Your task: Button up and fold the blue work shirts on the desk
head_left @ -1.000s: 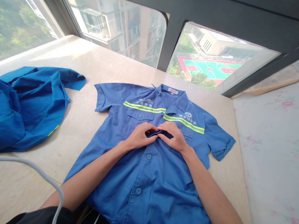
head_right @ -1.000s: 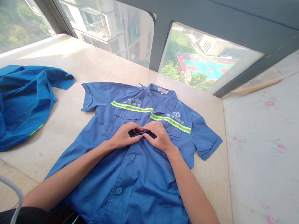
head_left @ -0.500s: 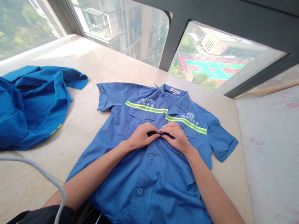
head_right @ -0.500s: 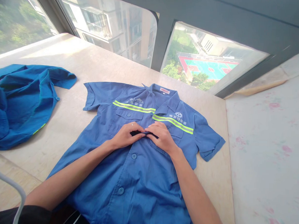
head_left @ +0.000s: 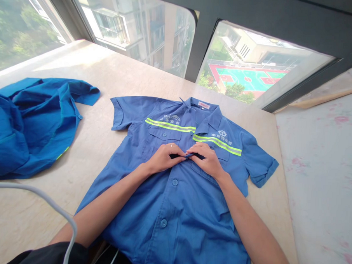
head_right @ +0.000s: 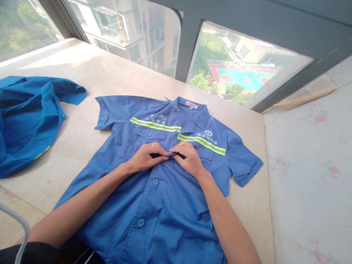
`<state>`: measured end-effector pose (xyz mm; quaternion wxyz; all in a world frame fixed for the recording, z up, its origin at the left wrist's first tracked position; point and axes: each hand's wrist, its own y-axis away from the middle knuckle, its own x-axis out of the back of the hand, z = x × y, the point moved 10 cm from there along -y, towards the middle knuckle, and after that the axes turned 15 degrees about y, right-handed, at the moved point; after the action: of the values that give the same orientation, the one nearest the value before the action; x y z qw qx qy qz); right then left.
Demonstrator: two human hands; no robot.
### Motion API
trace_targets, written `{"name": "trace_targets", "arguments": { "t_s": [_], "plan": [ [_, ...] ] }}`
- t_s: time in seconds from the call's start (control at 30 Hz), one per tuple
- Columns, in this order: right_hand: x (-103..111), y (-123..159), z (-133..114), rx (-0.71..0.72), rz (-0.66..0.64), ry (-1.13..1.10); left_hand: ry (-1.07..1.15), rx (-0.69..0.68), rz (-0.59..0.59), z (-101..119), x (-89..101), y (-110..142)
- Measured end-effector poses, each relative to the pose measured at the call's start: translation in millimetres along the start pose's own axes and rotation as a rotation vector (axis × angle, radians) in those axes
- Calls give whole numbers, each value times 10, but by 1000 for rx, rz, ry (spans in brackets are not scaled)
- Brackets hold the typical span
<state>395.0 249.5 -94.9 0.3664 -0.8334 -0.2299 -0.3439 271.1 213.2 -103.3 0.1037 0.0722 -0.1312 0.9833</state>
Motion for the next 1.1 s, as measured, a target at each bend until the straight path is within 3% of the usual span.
{"name": "trace_targets", "arguments": {
  "t_s": [0.2,0.3,0.37,0.43,0.47,0.5,0.57,0.63,0.67,0.9,1.1],
  "plan": [
    [13,3,3,-26,21,29,12,46,44,-41,29,12],
    [129,-10,-26,-71,39,77,16,99,108,-74,83,20],
    [323,-10,0,-181,118,91,57,167,174,-130,139,31],
    [497,41,126,-398,187,20,130,240,228,-201,175,46],
    [494,82,205,-522,156,-65,166,267,243,-230,181,51],
    [407,125,264,-632,65,-175,190,283,251,-249,182,53],
    [85,220,245,-765,-236,-405,196,288,253,-260,178,49],
    [-173,317,135,-808,-488,-543,160,276,251,-247,175,46],
    [-241,347,105,-822,-545,-578,137,269,253,-236,176,46],
    [-358,419,122,-949,-540,-712,61,260,212,-164,130,40],
    [-515,492,36,-1001,-581,-839,221,303,216,-233,130,44]
  ]
}}
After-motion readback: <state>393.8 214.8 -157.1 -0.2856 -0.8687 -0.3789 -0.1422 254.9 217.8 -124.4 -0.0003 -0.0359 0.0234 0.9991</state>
